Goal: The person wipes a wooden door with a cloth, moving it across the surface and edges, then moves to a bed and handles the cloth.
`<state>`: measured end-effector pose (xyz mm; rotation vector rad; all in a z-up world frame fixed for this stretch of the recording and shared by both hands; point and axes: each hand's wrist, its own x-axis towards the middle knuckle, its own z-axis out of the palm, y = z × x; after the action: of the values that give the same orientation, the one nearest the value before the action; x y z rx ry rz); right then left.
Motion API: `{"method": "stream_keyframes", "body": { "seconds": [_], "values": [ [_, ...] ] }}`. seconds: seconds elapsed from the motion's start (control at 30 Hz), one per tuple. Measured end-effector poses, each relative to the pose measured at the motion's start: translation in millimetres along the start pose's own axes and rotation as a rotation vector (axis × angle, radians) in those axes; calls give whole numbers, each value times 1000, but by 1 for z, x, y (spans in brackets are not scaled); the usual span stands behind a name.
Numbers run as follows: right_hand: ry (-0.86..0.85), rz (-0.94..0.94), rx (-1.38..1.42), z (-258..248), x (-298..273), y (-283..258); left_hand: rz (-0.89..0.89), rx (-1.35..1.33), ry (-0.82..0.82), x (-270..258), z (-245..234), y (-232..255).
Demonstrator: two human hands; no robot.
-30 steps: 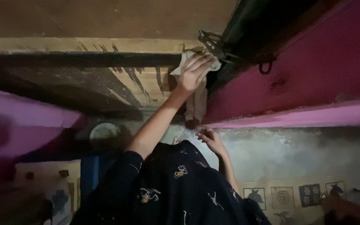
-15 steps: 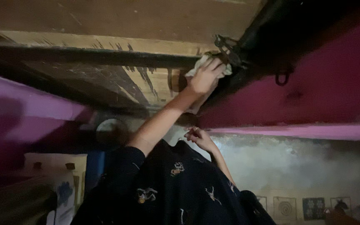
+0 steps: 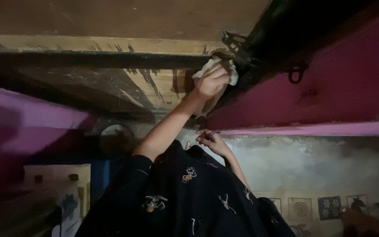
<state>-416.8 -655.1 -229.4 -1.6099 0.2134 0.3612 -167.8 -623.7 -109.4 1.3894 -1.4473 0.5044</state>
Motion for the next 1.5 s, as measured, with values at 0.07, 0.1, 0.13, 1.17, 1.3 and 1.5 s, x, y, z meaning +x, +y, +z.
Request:
{"method": "stream_keyframes", "body": {
  "seconds": [0.07, 0.1, 0.13, 1.17, 1.3, 1.5],
  "values": [
    [36, 70, -48, 0, -4, -2, 35, -57, 230, 18, 0, 15],
    [36, 69, -38, 0, -2, -3, -91, -56, 169, 24, -3, 18],
    [35, 71, -28, -1, -2, -3, -221, -56, 108, 27, -5, 21],
    [-84, 18, -7, -5, 19, 8, 170, 385, -238, -31, -67, 7],
    [-48, 37, -83, 12, 23, -4, 220, 638, -210, -52, -104, -7],
    [28, 16, -50, 50, 44, -17, 37, 385, -357, -85, -193, -12]
  ]
}}
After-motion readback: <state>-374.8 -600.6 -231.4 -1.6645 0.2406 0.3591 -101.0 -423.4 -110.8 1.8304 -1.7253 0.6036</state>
